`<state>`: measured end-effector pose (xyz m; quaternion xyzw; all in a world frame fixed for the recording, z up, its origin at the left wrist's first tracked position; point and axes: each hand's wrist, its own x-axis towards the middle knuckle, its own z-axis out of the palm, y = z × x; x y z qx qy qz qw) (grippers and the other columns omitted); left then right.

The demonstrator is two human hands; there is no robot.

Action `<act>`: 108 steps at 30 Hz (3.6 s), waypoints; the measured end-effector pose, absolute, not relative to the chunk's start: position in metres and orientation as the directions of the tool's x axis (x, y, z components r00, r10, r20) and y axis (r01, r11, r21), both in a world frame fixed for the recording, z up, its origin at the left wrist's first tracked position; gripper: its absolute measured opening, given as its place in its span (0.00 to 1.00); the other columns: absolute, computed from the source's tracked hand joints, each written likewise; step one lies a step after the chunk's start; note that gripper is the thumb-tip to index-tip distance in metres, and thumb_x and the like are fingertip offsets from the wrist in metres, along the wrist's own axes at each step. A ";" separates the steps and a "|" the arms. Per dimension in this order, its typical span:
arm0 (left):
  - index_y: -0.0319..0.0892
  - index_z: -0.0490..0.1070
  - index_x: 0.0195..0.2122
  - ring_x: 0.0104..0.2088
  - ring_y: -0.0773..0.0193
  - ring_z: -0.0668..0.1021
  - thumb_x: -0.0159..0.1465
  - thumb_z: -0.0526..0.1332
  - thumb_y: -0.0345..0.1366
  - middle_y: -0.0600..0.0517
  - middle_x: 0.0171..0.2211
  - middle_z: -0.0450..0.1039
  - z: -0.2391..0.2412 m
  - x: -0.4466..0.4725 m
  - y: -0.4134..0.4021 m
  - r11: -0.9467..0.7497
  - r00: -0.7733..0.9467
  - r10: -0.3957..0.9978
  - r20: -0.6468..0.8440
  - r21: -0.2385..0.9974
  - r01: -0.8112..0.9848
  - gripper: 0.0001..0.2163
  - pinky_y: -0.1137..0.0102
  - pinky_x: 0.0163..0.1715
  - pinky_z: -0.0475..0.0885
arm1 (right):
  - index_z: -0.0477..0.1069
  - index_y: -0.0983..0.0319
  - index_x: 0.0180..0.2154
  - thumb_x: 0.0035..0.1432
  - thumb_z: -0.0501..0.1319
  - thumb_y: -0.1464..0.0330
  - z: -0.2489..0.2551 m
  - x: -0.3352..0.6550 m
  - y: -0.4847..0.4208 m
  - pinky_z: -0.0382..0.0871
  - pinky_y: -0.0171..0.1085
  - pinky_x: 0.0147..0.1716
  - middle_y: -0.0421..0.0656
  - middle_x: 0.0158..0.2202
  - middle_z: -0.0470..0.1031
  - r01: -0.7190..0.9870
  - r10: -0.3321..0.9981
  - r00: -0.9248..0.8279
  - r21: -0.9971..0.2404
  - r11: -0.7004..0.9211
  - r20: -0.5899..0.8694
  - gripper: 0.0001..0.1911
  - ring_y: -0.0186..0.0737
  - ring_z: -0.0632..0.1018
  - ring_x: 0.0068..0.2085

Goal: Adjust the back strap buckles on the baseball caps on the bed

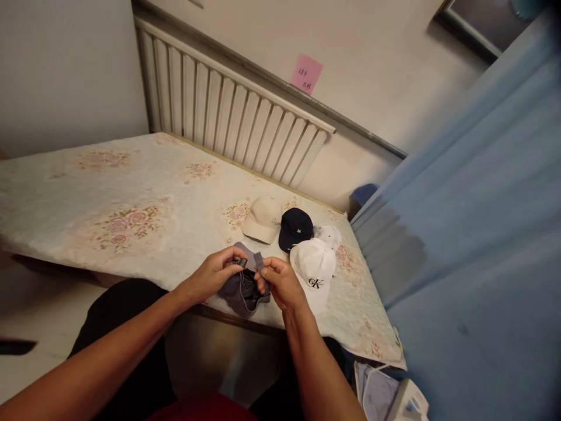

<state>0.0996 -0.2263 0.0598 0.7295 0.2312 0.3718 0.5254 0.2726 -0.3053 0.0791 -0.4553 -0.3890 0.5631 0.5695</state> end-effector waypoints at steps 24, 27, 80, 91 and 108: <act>0.42 0.69 0.40 0.37 0.64 0.73 0.59 0.59 0.37 0.54 0.34 0.71 0.045 0.097 -0.240 -0.167 0.608 0.773 0.183 0.982 -0.084 0.09 0.69 0.40 0.68 | 0.68 0.63 0.29 0.46 0.69 0.61 0.051 0.261 -0.307 0.43 0.28 0.13 0.30 0.14 0.63 -0.390 0.986 -0.037 -0.906 -0.163 -0.162 0.15 0.22 0.54 0.13; 0.42 0.69 0.39 0.37 0.63 0.73 0.58 0.59 0.37 0.54 0.34 0.71 0.045 0.098 -0.241 -0.152 0.598 0.780 0.184 0.983 -0.104 0.09 0.68 0.41 0.68 | 0.68 0.63 0.29 0.46 0.68 0.62 0.049 0.261 -0.306 0.45 0.28 0.13 0.30 0.13 0.62 -0.396 0.987 -0.040 -0.904 -0.159 -0.156 0.14 0.23 0.54 0.13; 0.42 0.71 0.36 0.37 0.62 0.75 0.57 0.60 0.37 0.53 0.33 0.72 0.042 0.106 -0.248 -0.126 0.657 0.744 0.127 0.991 -0.049 0.08 0.67 0.39 0.70 | 0.69 0.61 0.31 0.44 0.64 0.70 0.046 0.254 -0.313 0.57 0.29 0.21 0.33 0.17 0.69 -0.183 0.969 0.237 -0.983 -0.025 -0.069 0.09 0.29 0.68 0.18; 0.42 0.67 0.37 0.32 0.64 0.77 0.54 0.62 0.35 0.55 0.31 0.74 0.042 0.105 -0.248 0.048 0.690 0.722 0.050 0.991 -0.121 0.10 0.68 0.35 0.70 | 0.71 0.61 0.33 0.46 0.63 0.70 0.049 0.250 -0.317 0.59 0.29 0.22 0.33 0.18 0.70 -0.189 0.970 0.232 -0.982 -0.020 -0.065 0.08 0.29 0.69 0.20; 0.43 0.64 0.33 0.26 0.70 0.70 0.53 0.57 0.32 0.59 0.26 0.68 0.056 0.096 -0.239 0.037 0.811 0.582 -0.053 0.999 0.039 0.06 0.74 0.27 0.63 | 0.72 0.61 0.35 0.46 0.60 0.72 0.055 0.244 -0.327 0.66 0.32 0.28 0.36 0.27 0.73 0.283 0.961 0.257 -0.959 0.029 0.105 0.11 0.33 0.72 0.27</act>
